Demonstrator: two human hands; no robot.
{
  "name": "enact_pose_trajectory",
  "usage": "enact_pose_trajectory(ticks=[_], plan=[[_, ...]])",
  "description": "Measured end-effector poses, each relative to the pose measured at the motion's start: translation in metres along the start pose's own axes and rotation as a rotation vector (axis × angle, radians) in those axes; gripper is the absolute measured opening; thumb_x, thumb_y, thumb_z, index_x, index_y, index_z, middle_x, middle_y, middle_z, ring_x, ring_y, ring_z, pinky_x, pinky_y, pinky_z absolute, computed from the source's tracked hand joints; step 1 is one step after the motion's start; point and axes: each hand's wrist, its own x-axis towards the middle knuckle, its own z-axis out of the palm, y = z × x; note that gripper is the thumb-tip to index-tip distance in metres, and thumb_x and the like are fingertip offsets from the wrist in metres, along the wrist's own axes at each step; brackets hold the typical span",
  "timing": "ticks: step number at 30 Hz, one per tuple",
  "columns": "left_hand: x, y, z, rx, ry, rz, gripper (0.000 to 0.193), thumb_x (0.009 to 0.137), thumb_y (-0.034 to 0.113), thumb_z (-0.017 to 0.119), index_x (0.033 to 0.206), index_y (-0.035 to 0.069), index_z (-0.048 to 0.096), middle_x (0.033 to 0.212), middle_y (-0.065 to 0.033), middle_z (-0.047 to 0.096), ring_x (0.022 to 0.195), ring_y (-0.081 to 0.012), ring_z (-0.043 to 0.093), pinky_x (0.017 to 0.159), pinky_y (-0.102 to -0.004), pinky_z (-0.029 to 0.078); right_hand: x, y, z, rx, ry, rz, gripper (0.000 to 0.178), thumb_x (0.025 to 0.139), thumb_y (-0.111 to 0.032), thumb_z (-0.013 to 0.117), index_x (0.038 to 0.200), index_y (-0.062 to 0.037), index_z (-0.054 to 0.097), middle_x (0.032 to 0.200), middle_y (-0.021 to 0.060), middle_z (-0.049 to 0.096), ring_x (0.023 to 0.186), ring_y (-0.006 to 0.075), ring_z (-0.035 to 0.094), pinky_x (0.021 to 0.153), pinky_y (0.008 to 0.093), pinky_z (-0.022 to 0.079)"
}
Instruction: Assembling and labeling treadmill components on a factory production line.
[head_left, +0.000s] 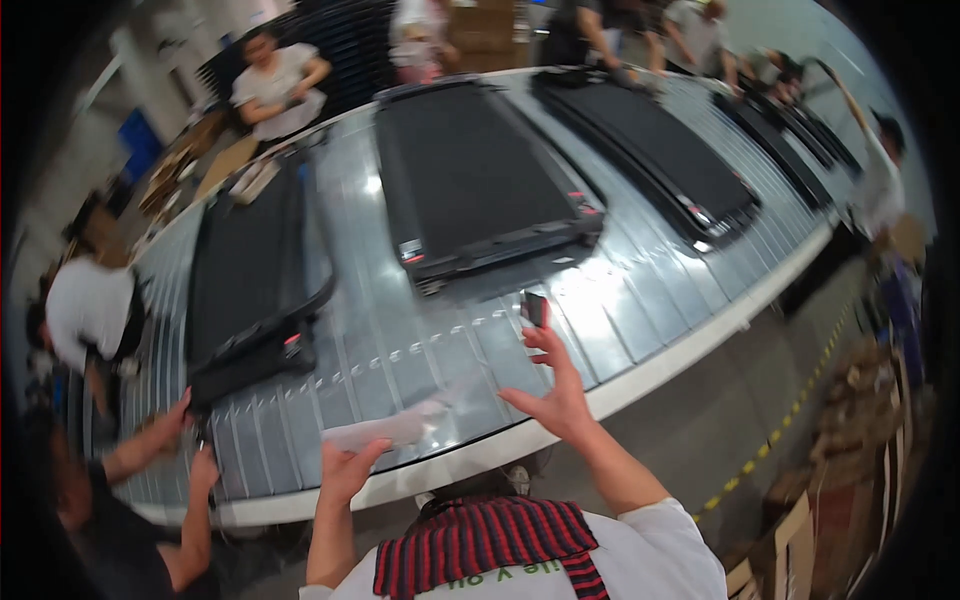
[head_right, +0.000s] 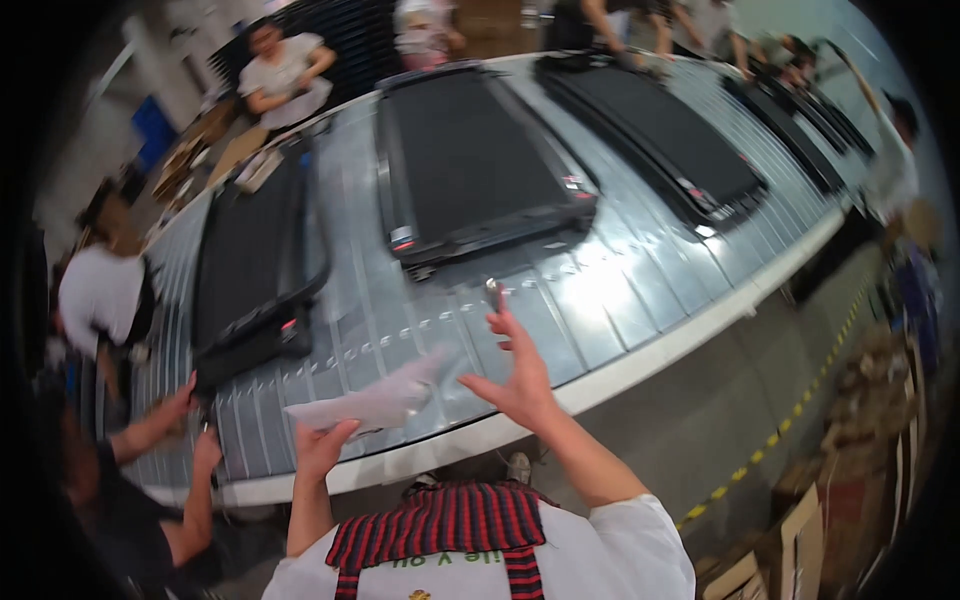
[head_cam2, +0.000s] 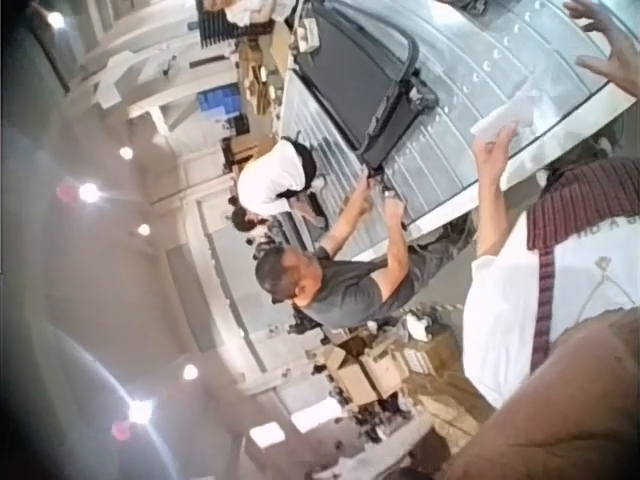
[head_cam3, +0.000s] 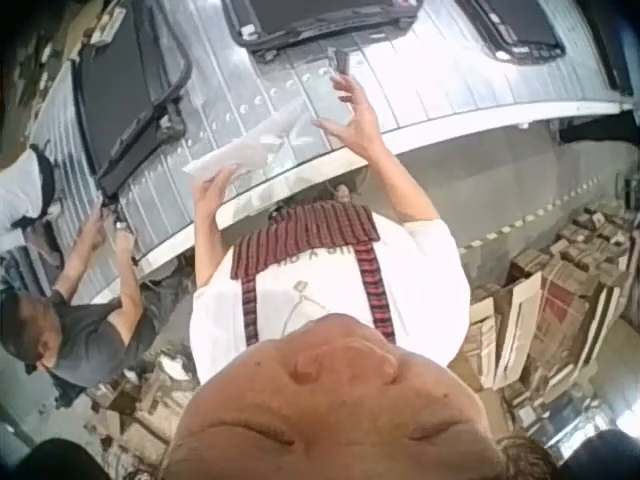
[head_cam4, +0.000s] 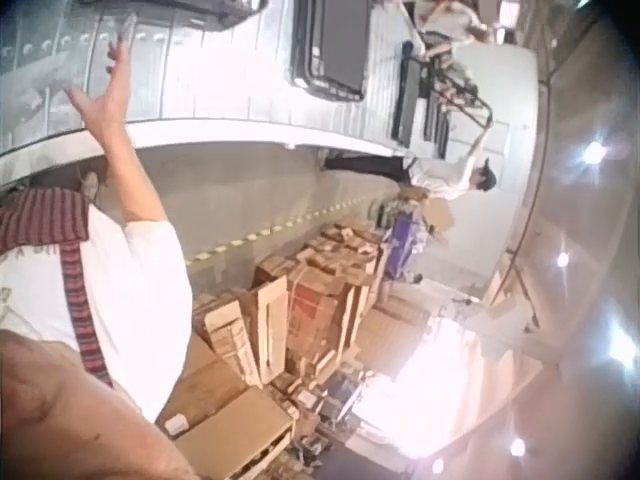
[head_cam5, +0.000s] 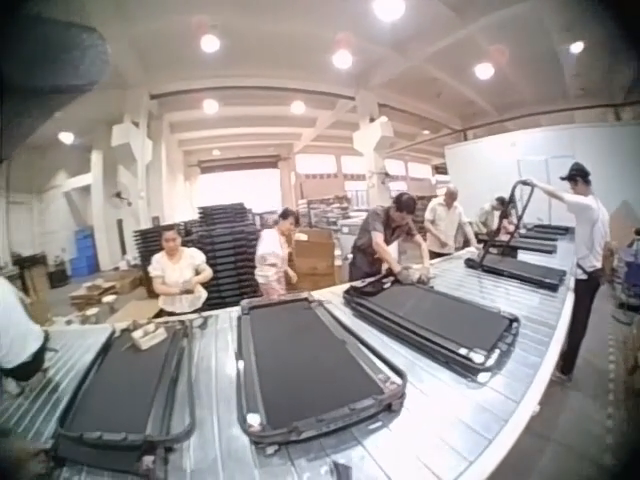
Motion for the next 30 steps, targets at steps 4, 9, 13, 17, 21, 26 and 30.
enact_pose_trajectory(ticks=[4,9,13,17,21,26,30], plan=[[-0.004,0.005,-0.040,0.094,-0.274,-0.010,0.013,0.077,0.007,0.062,0.087,0.000,0.061,0.080,-0.0025,0.061,0.072,-0.0083,0.054,0.065,-0.0240,0.045,-0.005,-0.014,0.040,0.248,-0.331,0.129,0.076,0.061,0.000,0.071,0.126,-0.0041,0.030,0.107,0.0129,0.055,0.099,0.0191,0.051,0.081,0.0319,0.043],[-0.010,-0.016,-0.122,0.164,-0.165,0.099,0.016,0.080,0.011,0.059,0.091,-0.001,0.058,0.076,-0.0057,0.061,0.068,-0.0084,0.052,0.059,-0.0227,0.045,-0.014,-0.048,0.148,0.463,-0.482,0.375,0.061,0.068,0.001,0.067,0.121,-0.0009,0.037,0.092,0.0088,0.060,0.084,0.0135,0.056,0.072,0.0257,0.046],[-0.016,-0.026,-0.192,0.233,-0.024,0.008,0.017,0.080,0.012,0.059,0.093,0.001,0.058,0.074,-0.0069,0.060,0.064,-0.0104,0.052,0.059,-0.0231,0.045,-0.017,-0.062,0.235,0.472,-0.430,0.365,0.047,0.072,-0.001,0.065,0.115,-0.0008,0.045,0.088,0.0041,0.059,0.081,0.0093,0.055,0.070,0.0229,0.045],[-0.010,-0.046,-0.245,0.138,0.041,0.052,0.017,0.080,0.013,0.059,0.094,0.003,0.059,0.074,-0.0072,0.059,0.064,-0.0115,0.053,0.060,-0.0242,0.045,-0.014,-0.082,0.292,0.395,-0.422,0.346,0.044,0.073,-0.004,0.065,0.113,-0.0006,0.046,0.090,0.0039,0.058,0.081,0.0081,0.053,0.070,0.0228,0.045],[0.001,-0.065,-0.279,0.178,-0.014,0.001,0.017,0.079,0.014,0.060,0.094,0.004,0.060,0.075,-0.0072,0.060,0.065,-0.0125,0.055,0.062,-0.0254,0.045,-0.012,-0.085,0.316,0.172,-0.439,0.249,0.044,0.074,-0.002,0.062,0.115,-0.0007,0.045,0.088,0.0062,0.059,0.080,0.0090,0.053,0.067,0.0228,0.045],[0.005,-0.069,-0.301,0.203,-0.002,0.016,0.017,0.078,0.013,0.060,0.093,0.004,0.060,0.074,-0.0087,0.061,0.067,-0.0122,0.056,0.062,-0.0263,0.045,0.014,-0.063,0.309,0.510,-0.263,0.429,0.037,0.081,-0.001,0.044,0.117,0.0004,0.039,0.078,0.0114,0.060,0.068,0.0152,0.056,0.067,0.0276,0.044],[0.008,-0.076,-0.300,0.259,-0.052,0.087,0.015,0.077,0.012,0.059,0.089,0.005,0.059,0.076,-0.0118,0.060,0.068,-0.0239,0.059,0.060,-0.0295,0.045,0.040,-0.043,0.305,0.375,-0.203,0.329,0.041,0.080,-0.001,0.051,0.118,-0.0002,0.037,0.072,0.0108,0.059,0.064,0.0149,0.056,0.063,0.0276,0.047]])
